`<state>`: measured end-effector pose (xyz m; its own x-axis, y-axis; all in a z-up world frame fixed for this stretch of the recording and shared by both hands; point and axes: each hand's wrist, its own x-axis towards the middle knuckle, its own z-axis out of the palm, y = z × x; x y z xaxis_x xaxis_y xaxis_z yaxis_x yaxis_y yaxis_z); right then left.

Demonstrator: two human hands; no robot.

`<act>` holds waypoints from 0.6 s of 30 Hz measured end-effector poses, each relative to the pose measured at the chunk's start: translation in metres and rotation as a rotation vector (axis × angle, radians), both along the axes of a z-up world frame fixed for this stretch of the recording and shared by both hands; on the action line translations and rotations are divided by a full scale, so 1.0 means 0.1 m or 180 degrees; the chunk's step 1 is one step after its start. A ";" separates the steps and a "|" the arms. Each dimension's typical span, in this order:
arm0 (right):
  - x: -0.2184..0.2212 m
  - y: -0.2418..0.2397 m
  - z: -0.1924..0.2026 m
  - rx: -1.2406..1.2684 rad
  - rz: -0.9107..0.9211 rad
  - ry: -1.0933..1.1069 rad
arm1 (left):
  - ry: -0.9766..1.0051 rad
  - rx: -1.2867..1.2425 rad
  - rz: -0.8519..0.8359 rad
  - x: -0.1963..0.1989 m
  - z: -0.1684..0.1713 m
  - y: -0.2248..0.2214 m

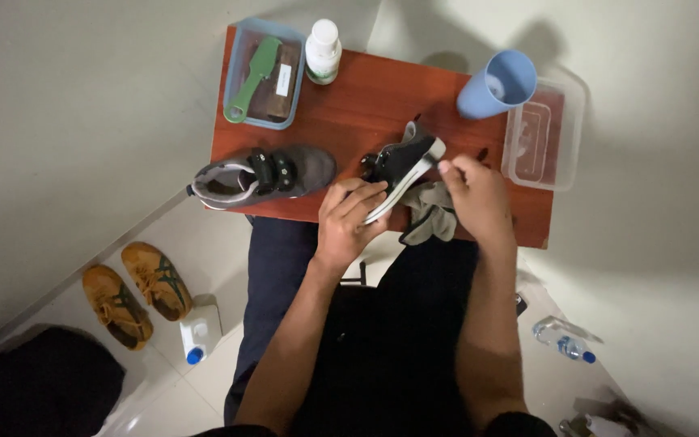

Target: A person is seen refurbishing a black shoe by applying a liquid treatment to the sole with a brush and then buffing it with a cloth on a low table.

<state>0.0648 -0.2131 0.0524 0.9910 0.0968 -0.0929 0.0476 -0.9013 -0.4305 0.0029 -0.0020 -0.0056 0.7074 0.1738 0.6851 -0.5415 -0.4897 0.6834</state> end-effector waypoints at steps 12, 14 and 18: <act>0.44 -0.01 -0.23 -0.0375 -0.0225 -0.0238 | -0.0049 0.0044 -0.0030 0.01 0.09 0.03; 0.34 -0.01 0.02 -0.0338 -0.0176 -0.0132 | -0.0062 0.0071 0.0001 0.01 0.06 0.03; 0.27 -0.10 0.13 -0.0223 0.0189 -0.0015 | -0.0045 0.0249 0.0037 0.04 0.09 0.01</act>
